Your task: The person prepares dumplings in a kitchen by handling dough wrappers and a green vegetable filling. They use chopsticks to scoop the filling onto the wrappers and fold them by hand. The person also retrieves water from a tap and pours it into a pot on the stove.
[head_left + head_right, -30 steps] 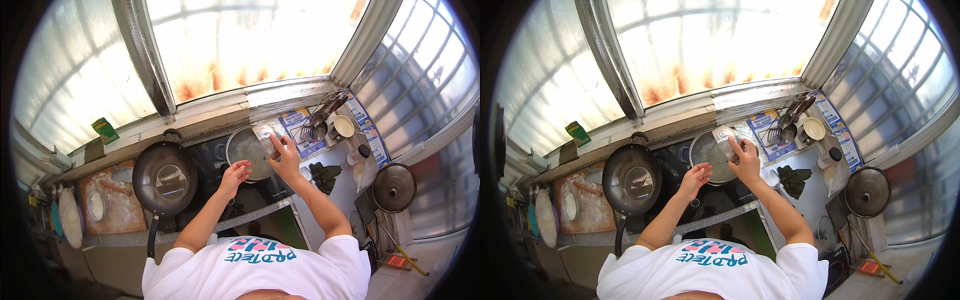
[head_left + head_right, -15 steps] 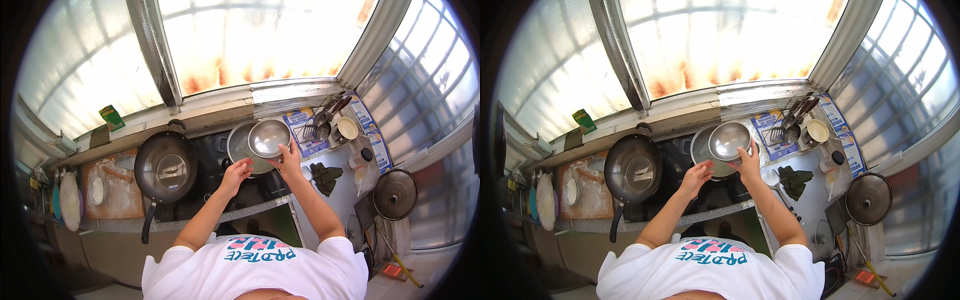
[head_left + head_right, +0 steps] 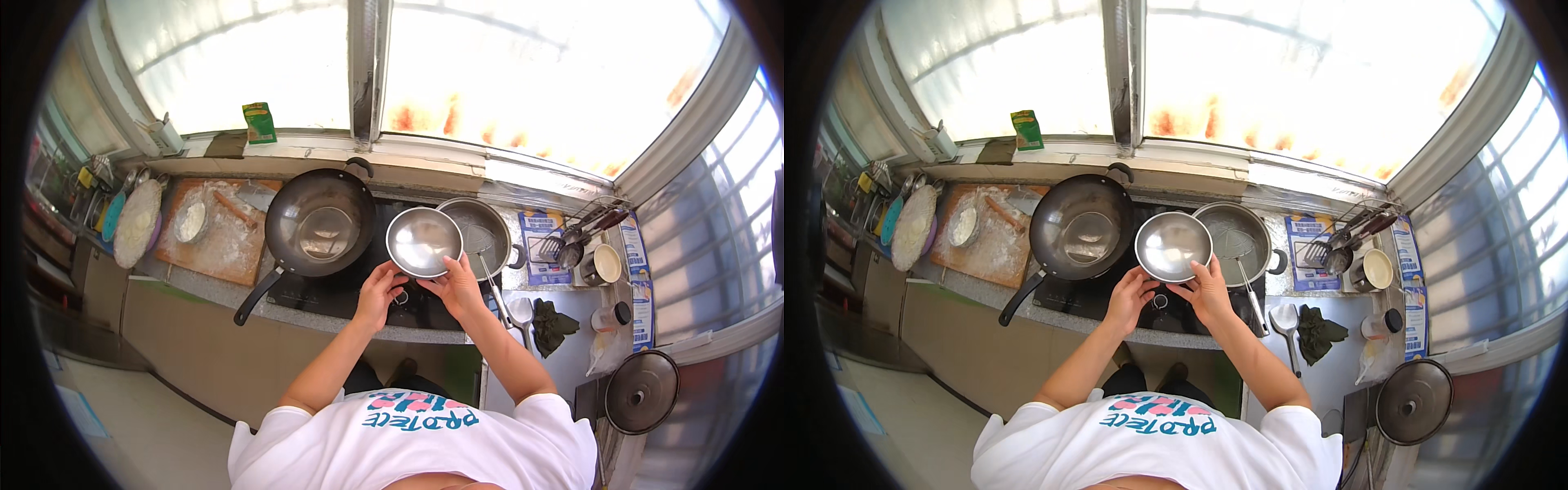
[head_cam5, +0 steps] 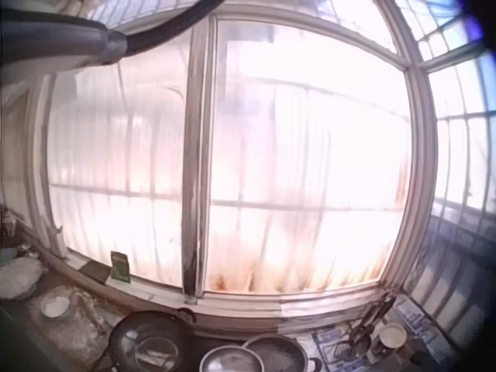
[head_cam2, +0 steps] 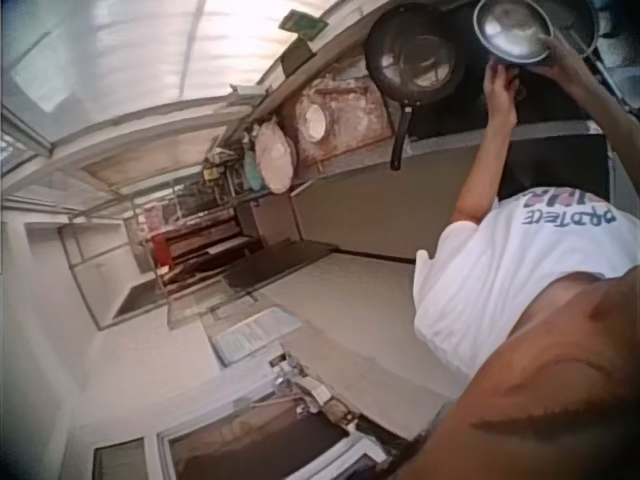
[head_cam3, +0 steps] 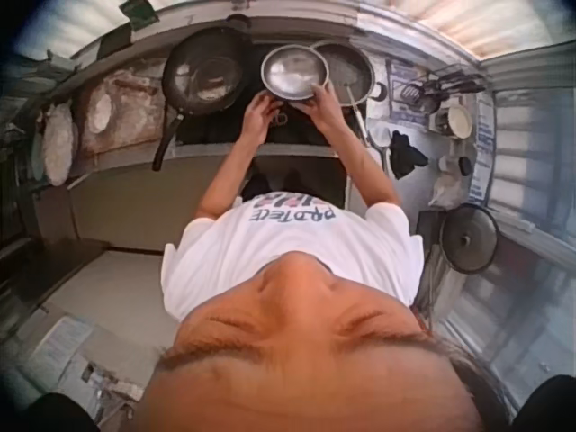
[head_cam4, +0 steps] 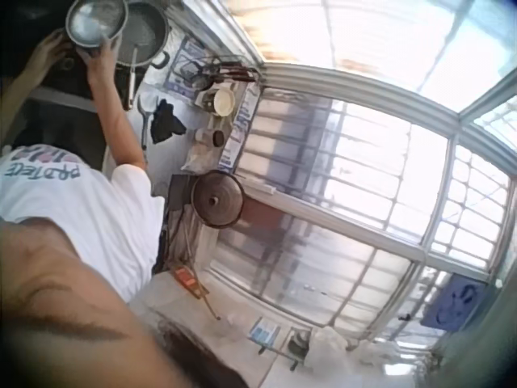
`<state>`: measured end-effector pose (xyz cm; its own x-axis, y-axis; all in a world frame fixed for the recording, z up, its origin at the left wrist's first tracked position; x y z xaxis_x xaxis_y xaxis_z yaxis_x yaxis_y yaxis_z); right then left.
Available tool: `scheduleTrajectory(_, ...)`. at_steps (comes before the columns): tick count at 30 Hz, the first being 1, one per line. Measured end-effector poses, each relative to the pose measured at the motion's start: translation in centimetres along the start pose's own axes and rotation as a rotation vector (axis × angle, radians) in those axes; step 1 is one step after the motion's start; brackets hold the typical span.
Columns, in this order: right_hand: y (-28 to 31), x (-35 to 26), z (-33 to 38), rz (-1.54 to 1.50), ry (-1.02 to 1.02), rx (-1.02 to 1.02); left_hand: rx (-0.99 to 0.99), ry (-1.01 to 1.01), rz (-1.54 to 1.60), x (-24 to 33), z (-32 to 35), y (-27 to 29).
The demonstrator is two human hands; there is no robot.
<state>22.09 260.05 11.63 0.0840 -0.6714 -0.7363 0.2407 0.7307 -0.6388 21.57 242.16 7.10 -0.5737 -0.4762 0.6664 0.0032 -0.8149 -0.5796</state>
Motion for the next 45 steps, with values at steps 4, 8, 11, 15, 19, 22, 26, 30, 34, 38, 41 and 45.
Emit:
scheduleTrajectory(4, -3.9, 3.4, 1.7, 0.037, -0.099, -0.130, 0.072, -0.082, 0.080, 0.9, 3.2, 5.8)
scheduleTrajectory(8, -8.6, 7.9, 3.6, 0.082, -0.206, -0.221, 0.143, -0.171, 0.147, 2.5, 7.0, 11.8)
scheduleTrajectory(11, -12.4, 12.0, 4.9, 0.089, -0.257, -0.268, 0.191, -0.218, 0.190, 4.5, 10.3, 16.1)
scheduleTrajectory(15, -18.7, 18.2, 6.5, 0.122, -0.305, -0.348, 0.248, -0.254, 0.226, 7.2, 14.8, 23.8)
scheduleTrajectory(19, -25.3, 24.8, 8.2, 0.128, -0.316, -0.405, 0.350, -0.322, 0.244, 10.6, 19.5, 31.0)
scheduleTrajectory(22, -29.8, 29.9, 9.2, 0.104, -0.370, -0.425, 0.398, -0.382, 0.212, 13.2, 22.9, 36.5)
scheduleTrajectory(26, -35.0, 36.4, 10.6, 0.115, -0.444, -0.470, 0.474, -0.413, 0.230, 16.0, 27.3, 42.9)
scheduleTrajectory(30, -39.6, 42.1, 11.1, 0.171, -0.486, -0.517, 0.539, -0.439, 0.268, 17.9, 30.1, 48.5)
scheduleTrajectory(34, -44.1, 46.5, 10.4, 0.200, -0.553, -0.575, 0.569, -0.459, 0.310, 19.6, 31.6, 54.0)
scheduleTrajectory(38, -49.2, 51.1, 9.3, 0.214, -0.604, -0.598, 0.609, -0.493, 0.373, 21.9, 32.3, 59.6)
scheduleTrajectory(41, -52.8, 55.6, 7.7, 0.220, -0.627, -0.637, 0.667, -0.504, 0.393, 25.0, 32.9, 63.7)
scheduleTrajectory(45, -59.0, 61.0, 5.8, 0.196, -0.667, -0.671, 0.746, -0.505, 0.396, 30.5, 34.1, 69.2)
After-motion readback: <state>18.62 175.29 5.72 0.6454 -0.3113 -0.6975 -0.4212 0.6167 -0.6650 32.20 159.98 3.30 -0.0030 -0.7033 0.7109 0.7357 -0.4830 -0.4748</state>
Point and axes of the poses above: each hand's wrist, its own z-axis away from the middle knuckle, its own y-axis out of the back of the hand, x = y × z, the point moved 1 cm from there along -z, towards the middle knuckle, and after that the axes turned 12 degrees about y, right-handed, at the moved point
